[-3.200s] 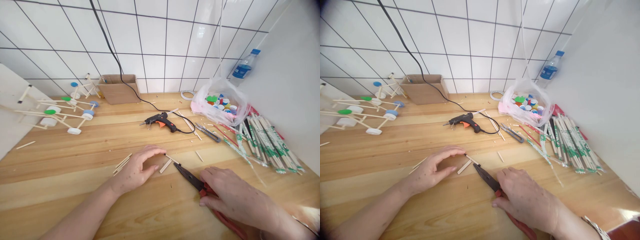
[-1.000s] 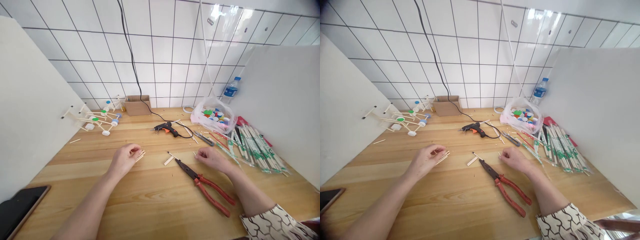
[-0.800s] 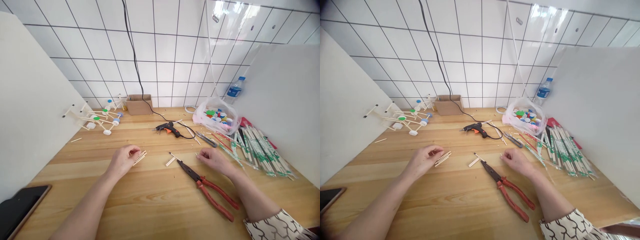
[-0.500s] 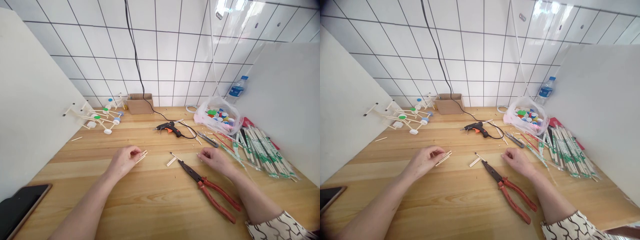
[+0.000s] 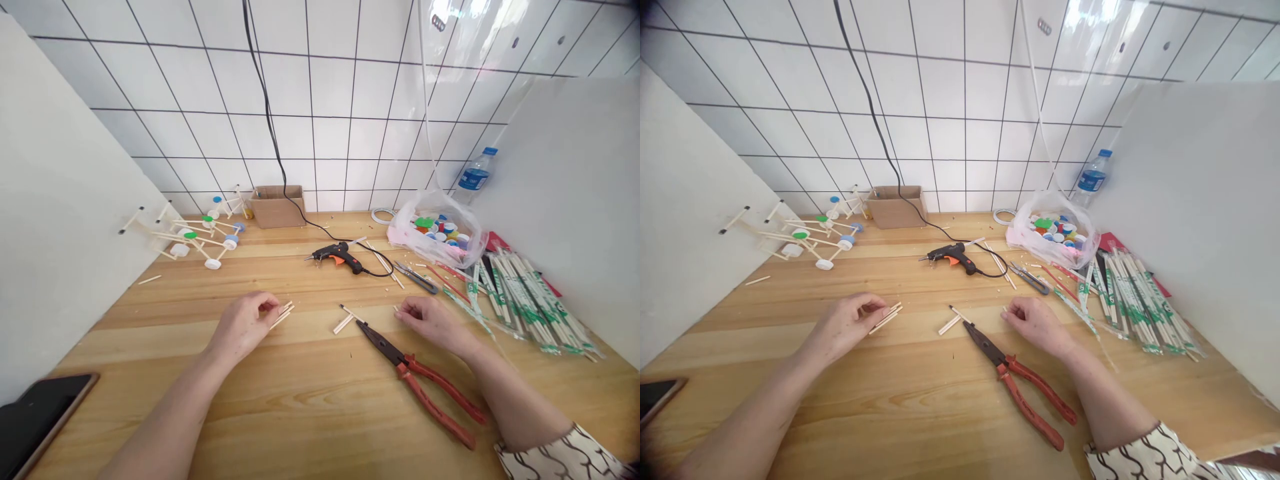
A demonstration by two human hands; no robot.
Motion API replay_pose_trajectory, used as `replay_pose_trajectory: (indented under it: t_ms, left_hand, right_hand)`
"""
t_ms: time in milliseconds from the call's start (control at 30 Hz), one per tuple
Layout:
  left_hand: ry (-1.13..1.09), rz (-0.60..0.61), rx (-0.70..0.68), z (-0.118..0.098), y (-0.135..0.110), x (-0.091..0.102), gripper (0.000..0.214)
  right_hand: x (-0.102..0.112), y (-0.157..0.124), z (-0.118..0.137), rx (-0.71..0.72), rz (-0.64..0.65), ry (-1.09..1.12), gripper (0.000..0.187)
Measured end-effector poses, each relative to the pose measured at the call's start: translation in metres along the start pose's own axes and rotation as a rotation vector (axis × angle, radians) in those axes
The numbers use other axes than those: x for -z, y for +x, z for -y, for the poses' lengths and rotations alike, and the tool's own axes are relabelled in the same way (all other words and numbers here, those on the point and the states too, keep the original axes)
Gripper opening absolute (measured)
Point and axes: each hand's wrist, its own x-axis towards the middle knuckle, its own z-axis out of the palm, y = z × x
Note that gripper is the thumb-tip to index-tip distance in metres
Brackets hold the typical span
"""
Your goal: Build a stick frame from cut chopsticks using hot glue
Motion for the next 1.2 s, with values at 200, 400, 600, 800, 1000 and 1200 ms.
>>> replay_pose_trajectory:
  t_ms: [200, 400, 600, 800, 1000, 1200]
  left_hand:
    - [0.023, 0.004, -0.003, 0.0, 0.001, -0.001, 0.026]
    - [0.045, 0.04, 0.001, 0.004, 0.001, -0.003, 0.028]
    - [0.069, 0.08, 0.032, 0.006, 0.001, -0.002, 0.026]
    - [0.071, 0.116, 0.041, 0.009, 0.0, -0.004, 0.025]
    - [0.108, 0.137, 0.069, 0.004, 0.0, 0.0, 0.028]
    - [0.128, 0.135, 0.098, 0.001, -0.001, 0.003, 0.03]
  right_hand:
    - [0.001, -0.003, 0.003, -0.001, 0.035, 0.017, 0.032]
    - [0.0, -0.004, 0.006, -0.013, 0.063, 0.021, 0.031]
    - [-0.001, -0.006, 0.009, -0.018, 0.092, 0.018, 0.029]
    - [-0.002, -0.007, 0.01, -0.01, 0.105, 0.02, 0.026]
    - [-0.005, -0.008, 0.01, 0.016, 0.113, 0.031, 0.024]
    - [-0.004, -0.01, 0.014, 0.017, 0.131, 0.026, 0.021]
